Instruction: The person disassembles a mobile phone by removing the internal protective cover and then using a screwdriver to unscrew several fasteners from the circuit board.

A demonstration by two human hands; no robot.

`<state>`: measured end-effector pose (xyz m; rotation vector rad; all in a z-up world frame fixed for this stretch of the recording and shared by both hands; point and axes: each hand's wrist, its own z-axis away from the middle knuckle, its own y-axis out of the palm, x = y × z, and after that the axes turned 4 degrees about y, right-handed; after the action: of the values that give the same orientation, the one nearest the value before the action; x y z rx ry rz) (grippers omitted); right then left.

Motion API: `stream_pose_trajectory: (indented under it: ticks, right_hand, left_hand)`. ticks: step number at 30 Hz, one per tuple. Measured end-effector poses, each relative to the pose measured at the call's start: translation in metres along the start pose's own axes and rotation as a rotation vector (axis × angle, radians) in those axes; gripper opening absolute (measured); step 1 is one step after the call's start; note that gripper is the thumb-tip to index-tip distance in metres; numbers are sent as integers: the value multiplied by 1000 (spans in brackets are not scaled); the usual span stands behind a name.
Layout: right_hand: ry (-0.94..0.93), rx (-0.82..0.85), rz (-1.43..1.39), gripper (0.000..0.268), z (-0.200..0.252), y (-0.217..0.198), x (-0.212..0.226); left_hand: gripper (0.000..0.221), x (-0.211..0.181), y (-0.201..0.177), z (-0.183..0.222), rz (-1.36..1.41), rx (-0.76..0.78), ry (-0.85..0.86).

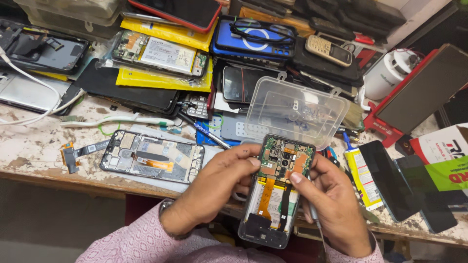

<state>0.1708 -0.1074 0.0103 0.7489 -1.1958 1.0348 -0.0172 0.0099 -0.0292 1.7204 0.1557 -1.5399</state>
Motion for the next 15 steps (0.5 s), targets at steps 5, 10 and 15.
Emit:
stream_pose_trajectory:
  ticks: [5, 10, 15]
  right_hand:
    - [-6, 16, 12, 28, 0, 0, -3]
    - [3, 22, 1, 28, 0, 0, 0]
    - [12, 17, 13, 28, 1, 4, 3]
  left_hand:
    - [40, -4, -7, 3, -97, -8, -46]
    - [45, -13, -2, 9, -111, 113, 100]
    - [46, -15, 5, 10, -118, 110, 179]
